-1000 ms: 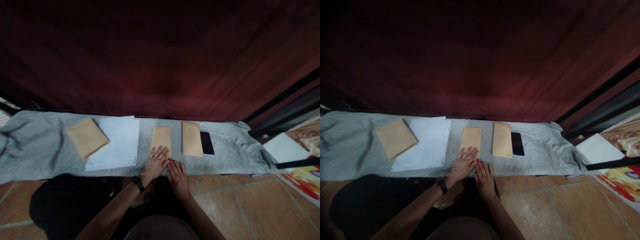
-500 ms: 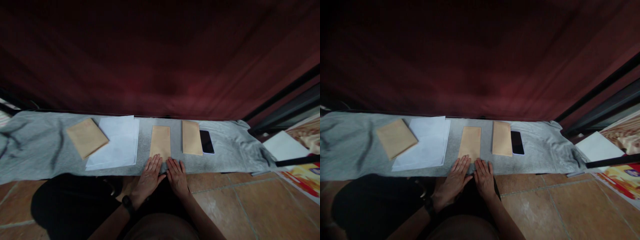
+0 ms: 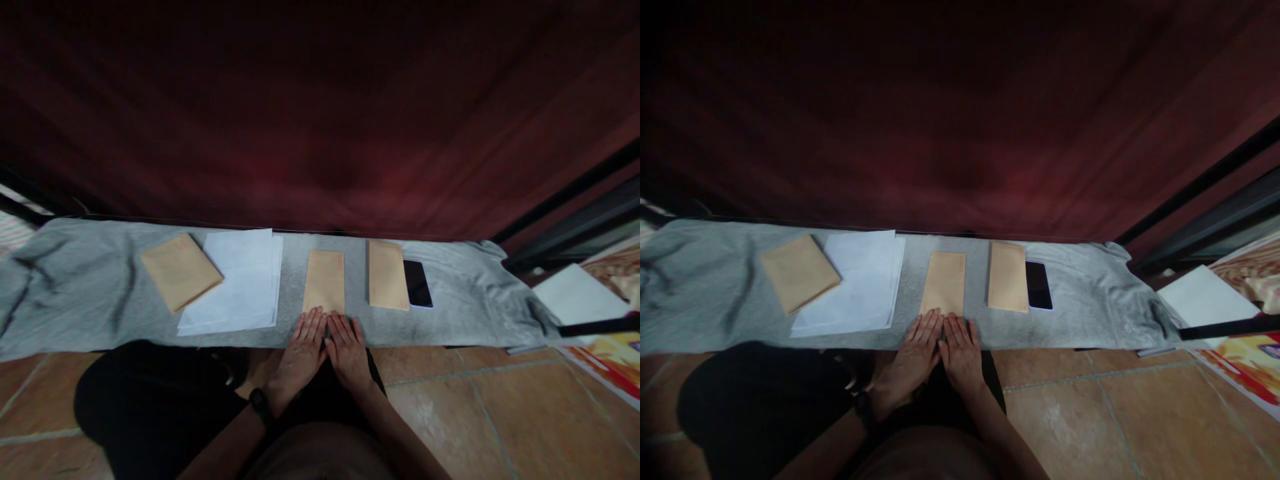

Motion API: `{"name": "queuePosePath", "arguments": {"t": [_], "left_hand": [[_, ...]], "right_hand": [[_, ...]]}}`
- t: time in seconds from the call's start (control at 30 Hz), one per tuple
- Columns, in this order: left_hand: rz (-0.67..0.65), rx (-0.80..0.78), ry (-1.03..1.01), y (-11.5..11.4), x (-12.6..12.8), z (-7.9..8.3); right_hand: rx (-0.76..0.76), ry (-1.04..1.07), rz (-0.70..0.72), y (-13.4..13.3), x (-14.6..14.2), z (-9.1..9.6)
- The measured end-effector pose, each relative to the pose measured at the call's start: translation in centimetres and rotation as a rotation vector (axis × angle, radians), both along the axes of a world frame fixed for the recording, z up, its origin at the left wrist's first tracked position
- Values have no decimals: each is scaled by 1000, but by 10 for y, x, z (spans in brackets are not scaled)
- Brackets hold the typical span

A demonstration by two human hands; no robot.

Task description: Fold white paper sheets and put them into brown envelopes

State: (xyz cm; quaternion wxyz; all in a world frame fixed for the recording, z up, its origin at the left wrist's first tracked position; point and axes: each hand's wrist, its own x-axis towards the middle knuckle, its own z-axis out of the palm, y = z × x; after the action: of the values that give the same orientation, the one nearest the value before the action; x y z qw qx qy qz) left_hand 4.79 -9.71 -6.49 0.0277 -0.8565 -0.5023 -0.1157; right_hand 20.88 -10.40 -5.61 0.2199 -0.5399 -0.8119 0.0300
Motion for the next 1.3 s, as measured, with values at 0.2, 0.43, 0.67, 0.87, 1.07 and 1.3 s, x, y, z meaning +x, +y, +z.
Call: {"name": "queuePosePath", "arguments": {"t": [0.2, 0.43, 0.67, 0.87, 1.07, 1.3], "left_hand": [[39, 9, -10, -6, -2, 1], [121, 48, 7, -15, -8, 6], [169, 27, -18, -14, 4, 10], [-15, -38, -35, -2, 25, 12], [-61, -58, -1, 6, 23, 11], [-18, -42, -14, 10, -8, 14]], "right_hand": [[18, -43, -40, -2, 9, -2], [52, -44, -55, -3, 24, -4], [69, -42, -61, -4, 26, -7], [78, -66, -37, -4, 27, -11], [80, -79, -38, -3, 29, -14], [50, -68, -44, -3, 29, -11]]}}
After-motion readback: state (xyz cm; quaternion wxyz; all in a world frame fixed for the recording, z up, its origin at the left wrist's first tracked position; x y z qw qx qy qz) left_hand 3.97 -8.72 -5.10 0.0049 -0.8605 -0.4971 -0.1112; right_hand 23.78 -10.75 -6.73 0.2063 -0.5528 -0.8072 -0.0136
